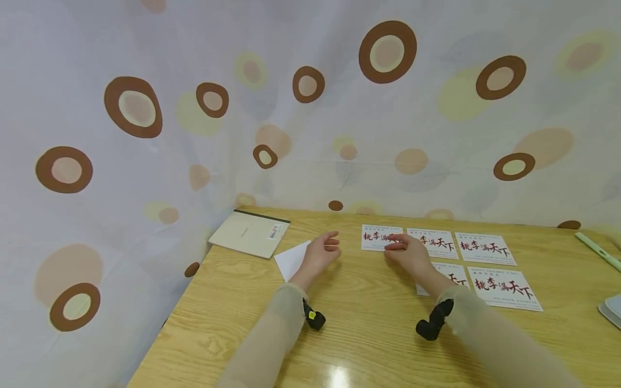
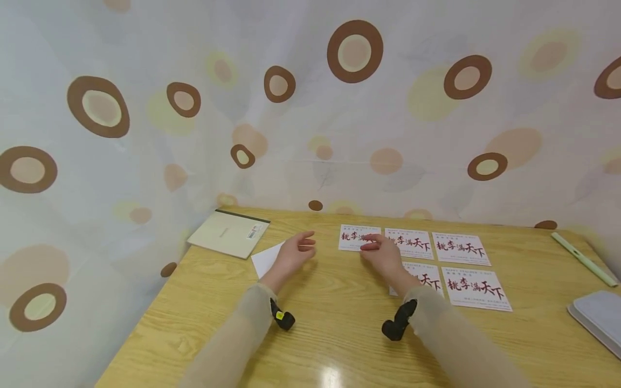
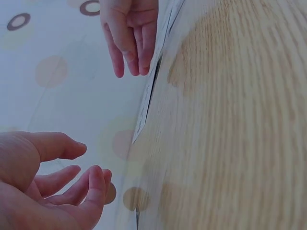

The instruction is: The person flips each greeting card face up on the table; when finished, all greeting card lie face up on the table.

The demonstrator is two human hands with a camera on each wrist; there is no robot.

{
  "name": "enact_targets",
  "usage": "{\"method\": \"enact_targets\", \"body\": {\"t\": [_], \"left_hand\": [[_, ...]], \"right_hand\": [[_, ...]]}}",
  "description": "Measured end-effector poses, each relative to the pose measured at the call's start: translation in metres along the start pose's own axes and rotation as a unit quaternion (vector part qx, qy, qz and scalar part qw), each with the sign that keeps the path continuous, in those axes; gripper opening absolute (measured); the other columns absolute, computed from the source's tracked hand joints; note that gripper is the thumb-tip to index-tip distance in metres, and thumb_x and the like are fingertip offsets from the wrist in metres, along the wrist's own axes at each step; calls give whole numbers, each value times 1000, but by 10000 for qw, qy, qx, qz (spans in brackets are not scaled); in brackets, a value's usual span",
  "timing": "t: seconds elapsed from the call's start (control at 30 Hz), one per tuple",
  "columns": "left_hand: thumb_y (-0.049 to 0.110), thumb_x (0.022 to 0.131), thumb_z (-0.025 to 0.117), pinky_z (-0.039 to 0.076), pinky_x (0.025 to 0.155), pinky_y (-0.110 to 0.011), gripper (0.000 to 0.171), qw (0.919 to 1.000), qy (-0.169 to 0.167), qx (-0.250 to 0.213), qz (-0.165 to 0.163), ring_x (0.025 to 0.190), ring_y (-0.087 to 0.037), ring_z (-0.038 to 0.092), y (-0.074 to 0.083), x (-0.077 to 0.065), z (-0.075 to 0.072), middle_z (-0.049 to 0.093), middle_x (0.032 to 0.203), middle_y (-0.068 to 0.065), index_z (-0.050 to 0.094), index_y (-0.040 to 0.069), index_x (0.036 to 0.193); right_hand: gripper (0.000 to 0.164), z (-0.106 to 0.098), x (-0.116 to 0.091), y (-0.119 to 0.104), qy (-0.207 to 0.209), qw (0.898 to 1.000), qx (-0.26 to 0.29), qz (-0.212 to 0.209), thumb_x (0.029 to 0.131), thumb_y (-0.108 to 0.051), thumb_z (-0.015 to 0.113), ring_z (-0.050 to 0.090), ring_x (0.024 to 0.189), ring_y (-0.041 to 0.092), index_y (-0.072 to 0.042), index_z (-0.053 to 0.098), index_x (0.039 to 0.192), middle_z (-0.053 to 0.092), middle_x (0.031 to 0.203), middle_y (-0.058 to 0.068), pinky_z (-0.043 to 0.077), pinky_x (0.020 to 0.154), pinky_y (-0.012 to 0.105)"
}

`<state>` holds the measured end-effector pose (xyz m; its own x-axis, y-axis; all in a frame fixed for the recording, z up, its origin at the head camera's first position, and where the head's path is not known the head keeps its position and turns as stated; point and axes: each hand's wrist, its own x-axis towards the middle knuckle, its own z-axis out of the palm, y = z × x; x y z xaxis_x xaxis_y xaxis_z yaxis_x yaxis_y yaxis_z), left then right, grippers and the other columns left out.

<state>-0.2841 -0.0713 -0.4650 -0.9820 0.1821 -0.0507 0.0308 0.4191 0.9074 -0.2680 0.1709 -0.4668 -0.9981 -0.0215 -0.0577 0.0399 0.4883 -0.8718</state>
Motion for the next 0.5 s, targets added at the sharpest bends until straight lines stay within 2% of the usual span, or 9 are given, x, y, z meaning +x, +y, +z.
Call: {"method": "enact_targets", "body": {"t": [0.13, 0.33, 0.5], "left_hand": [[6, 92, 62, 56, 93, -39, 53, 10000, 33, 24, 80, 116, -30, 63, -3, -3, -6, 63, 130, -16, 50, 6, 144], [4, 91, 64, 56, 93, -41, 55, 9997, 230, 78, -27, 117, -32, 62, -11, -13, -21, 61, 132, -16, 50, 7, 144], [5, 90, 65, 54, 96, -44, 57, 9996, 267, 85, -35, 119, -34, 61, -17, -20, -33, 60, 133, -18, 49, 7, 145]], "right_hand": [[47, 5, 0, -1, -7, 10000, -7, -54, 93, -7, 66, 66, 109, 35, 4, 53, 137, 68, 118, 24, 55, 95, 42], [47, 17, -1, -10, -151, 9995, 164, -223, 93, -7, 65, 67, 108, 36, 4, 53, 137, 67, 119, 27, 58, 89, 38], [44, 29, -1, -15, -83, 9995, 207, -217, 92, -5, 66, 69, 104, 34, 4, 56, 134, 69, 115, 25, 58, 85, 35]]}}
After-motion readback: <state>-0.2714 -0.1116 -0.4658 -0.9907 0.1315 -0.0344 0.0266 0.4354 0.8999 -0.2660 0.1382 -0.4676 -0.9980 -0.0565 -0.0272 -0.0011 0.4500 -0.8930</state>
